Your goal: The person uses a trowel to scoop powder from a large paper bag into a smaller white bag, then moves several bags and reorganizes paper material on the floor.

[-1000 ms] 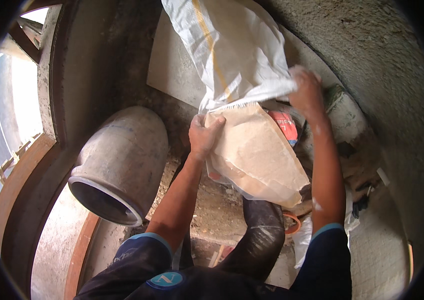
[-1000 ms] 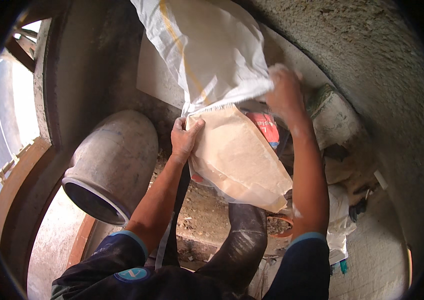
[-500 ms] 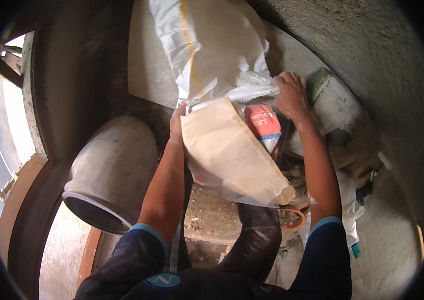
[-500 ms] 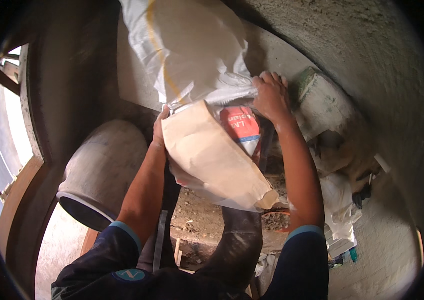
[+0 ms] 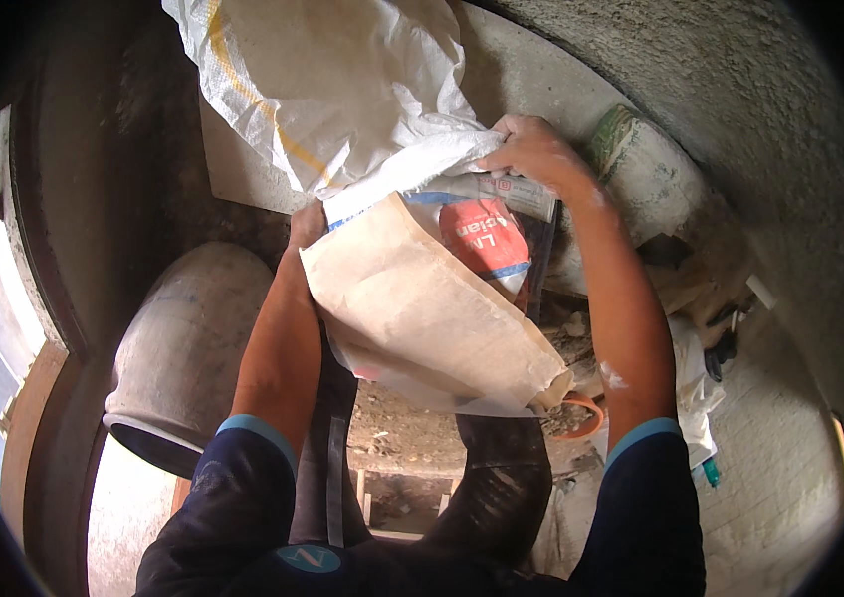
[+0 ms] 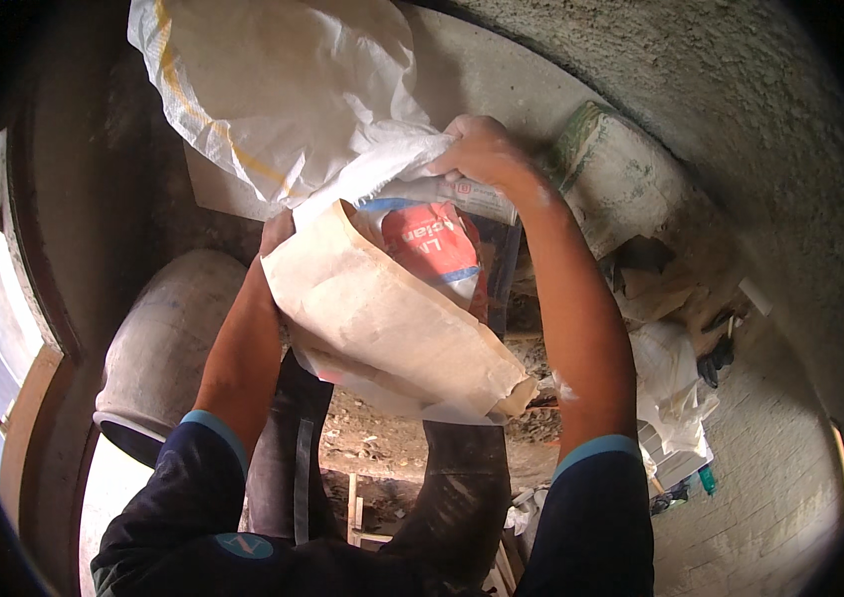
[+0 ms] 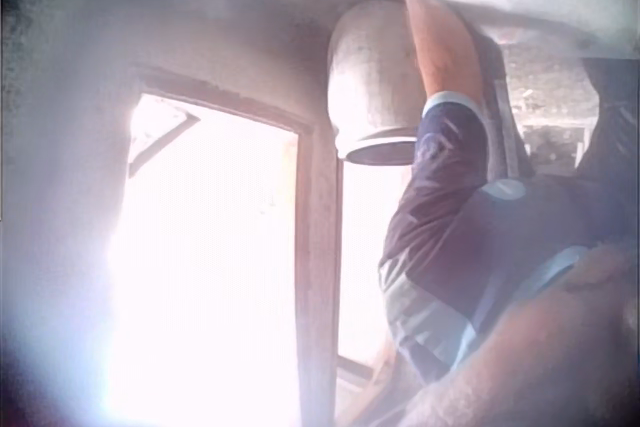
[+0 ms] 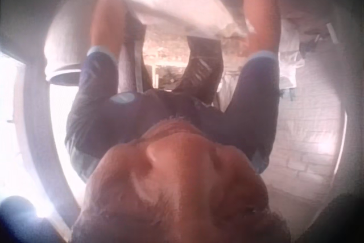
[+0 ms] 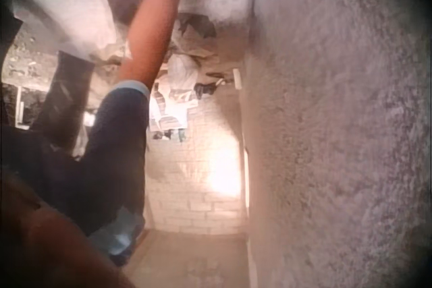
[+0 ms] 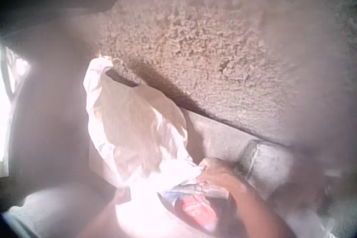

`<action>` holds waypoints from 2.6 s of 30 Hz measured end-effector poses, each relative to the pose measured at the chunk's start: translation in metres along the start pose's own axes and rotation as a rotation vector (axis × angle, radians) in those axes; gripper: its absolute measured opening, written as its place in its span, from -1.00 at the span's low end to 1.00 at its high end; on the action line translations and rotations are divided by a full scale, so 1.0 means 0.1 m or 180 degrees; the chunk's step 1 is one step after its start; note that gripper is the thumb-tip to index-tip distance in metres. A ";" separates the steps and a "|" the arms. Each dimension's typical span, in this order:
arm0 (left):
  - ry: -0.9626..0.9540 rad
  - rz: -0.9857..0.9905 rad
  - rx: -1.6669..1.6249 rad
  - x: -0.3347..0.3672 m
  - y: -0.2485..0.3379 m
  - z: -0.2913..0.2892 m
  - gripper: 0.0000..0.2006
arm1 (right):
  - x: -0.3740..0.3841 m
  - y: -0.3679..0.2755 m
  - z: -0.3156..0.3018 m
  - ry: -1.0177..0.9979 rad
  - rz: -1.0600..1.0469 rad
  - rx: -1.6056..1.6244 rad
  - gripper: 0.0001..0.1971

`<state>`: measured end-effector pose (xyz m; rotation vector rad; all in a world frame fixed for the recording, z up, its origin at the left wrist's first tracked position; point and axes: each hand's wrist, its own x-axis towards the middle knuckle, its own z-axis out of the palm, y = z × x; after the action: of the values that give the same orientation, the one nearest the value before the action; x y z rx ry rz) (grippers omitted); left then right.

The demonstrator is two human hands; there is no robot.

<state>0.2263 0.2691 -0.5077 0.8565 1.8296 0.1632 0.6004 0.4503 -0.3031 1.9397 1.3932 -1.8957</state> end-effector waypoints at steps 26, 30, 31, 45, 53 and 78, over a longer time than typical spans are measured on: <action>-0.0625 -0.1275 -0.3092 -0.27 0.32 0.35 -0.59 | 0.67 -0.34 0.52 0.0223 0.0184 0.2094 -0.45; -0.0190 -0.1047 -0.2107 -0.20 0.13 0.28 -0.59 | 0.76 -0.10 0.32 0.0064 -0.0095 0.3117 -0.67; -0.0058 -0.0904 -0.1645 -0.18 0.06 0.23 -0.59 | 0.70 -0.04 0.32 -0.0129 -0.0154 0.3034 -0.66; -0.1105 -0.0523 -0.1871 -0.09 0.25 0.15 -0.57 | -0.01 0.63 -0.07 0.0695 0.1036 -0.1328 -0.60; -0.1483 -0.1109 -0.3620 -0.35 0.68 0.23 -0.56 | 0.00 0.78 0.07 0.0736 0.0904 -0.1872 -0.69; -0.0254 -0.1389 -0.3268 -0.52 1.00 0.05 -0.61 | 0.18 1.68 0.06 0.1823 0.0054 -0.1680 -0.49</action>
<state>0.2879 0.3085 -0.4216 -0.2474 1.5129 0.6951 0.6995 0.3589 -0.4044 2.2477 1.7595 -0.8335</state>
